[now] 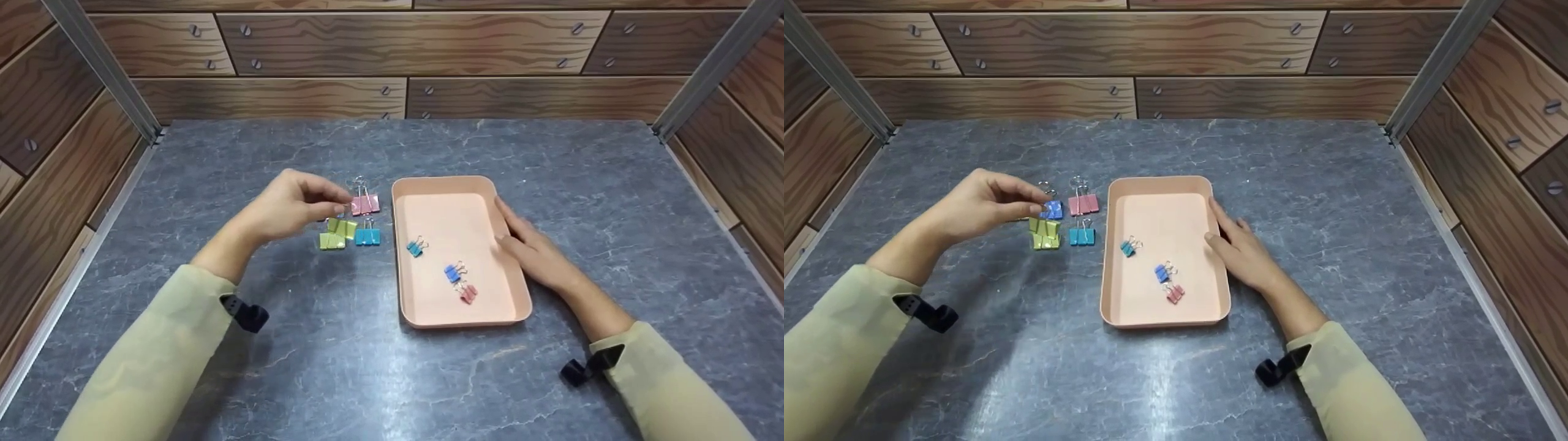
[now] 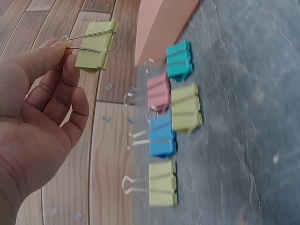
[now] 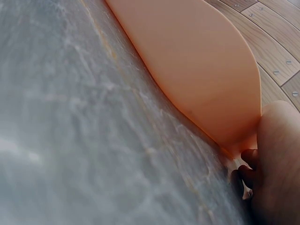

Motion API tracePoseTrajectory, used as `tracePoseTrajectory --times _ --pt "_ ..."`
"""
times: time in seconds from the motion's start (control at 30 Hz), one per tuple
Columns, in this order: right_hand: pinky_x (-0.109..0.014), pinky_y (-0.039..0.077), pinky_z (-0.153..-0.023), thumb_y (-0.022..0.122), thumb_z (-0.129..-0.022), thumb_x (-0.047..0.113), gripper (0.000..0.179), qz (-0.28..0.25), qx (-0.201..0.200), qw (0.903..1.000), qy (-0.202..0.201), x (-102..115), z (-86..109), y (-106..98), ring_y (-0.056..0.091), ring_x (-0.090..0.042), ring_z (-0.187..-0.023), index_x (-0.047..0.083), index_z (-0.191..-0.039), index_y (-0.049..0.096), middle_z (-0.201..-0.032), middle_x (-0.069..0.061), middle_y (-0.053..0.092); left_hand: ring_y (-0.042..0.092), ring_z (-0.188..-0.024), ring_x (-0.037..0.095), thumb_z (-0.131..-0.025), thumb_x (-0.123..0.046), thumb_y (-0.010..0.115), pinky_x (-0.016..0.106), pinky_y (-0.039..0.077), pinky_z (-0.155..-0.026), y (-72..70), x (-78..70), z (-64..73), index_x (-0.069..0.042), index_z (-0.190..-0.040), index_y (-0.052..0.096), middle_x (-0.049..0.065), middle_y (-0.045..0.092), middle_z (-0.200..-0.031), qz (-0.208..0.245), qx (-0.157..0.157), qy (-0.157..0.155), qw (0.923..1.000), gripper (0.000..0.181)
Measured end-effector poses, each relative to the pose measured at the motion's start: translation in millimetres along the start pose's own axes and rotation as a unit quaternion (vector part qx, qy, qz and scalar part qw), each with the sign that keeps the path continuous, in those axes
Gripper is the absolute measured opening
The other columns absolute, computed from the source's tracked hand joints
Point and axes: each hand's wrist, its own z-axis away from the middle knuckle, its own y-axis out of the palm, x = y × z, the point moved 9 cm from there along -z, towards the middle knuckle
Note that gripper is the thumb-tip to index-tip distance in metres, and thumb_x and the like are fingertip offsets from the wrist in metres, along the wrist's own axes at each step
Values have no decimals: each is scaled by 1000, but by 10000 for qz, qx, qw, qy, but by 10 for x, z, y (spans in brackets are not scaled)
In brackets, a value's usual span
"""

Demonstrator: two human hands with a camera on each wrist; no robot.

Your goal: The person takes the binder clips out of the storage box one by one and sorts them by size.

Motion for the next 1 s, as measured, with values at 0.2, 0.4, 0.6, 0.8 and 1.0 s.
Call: tracePoseTrajectory --times 0.2,0.4,0.6,0.8,1.0 --pt "-59 13 -128 52 -112 34 67 14 -8 10000 1 1 -3 -8 16 -34 -160 30 -171 20 -175 -8 19 72 -99 20 -99 -4 73 27 60 -85 -151 124 100 -4 -116 81 14 78 -115 -17 -177 -122 9998 18" --pt "-58 13 -127 52 -112 34 67 -42 -4 10000 29 -4 5 -6 16 -35 -160 31 -171 20 -175 -8 19 71 -96 17 -99 -5 74 26 59 -82 -257 242 190 -4 -115 81 15 77 -115 -47 -309 -264 9992 18" --pt "-60 14 -127 52 -112 35 66 -32 23 10000 69 1 10 -4 17 -35 -160 35 -170 20 -175 -9 20 72 -96 15 -99 -5 74 28 60 -83 -338 351 266 -3 -116 81 15 78 -114 -7 -400 -324 9987 18" --pt "-60 13 -127 53 -112 32 67 -104 19 9999 52 3 9 -7 15 -34 -160 34 -170 20 -175 -8 20 70 -92 16 -99 -4 74 26 59 -78 -428 480 315 -1 -117 80 16 77 -114 18 -508 -411 9979 19" --pt "-60 15 -127 53 -112 31 67 -12 -38 10000 23 7 8 -18 17 -36 -159 31 -170 21 -175 -12 21 68 -88 16 -98 -3 74 23 57 -73 -505 623 373 1 -118 79 16 77 -113 19 -662 -590 9961 20"
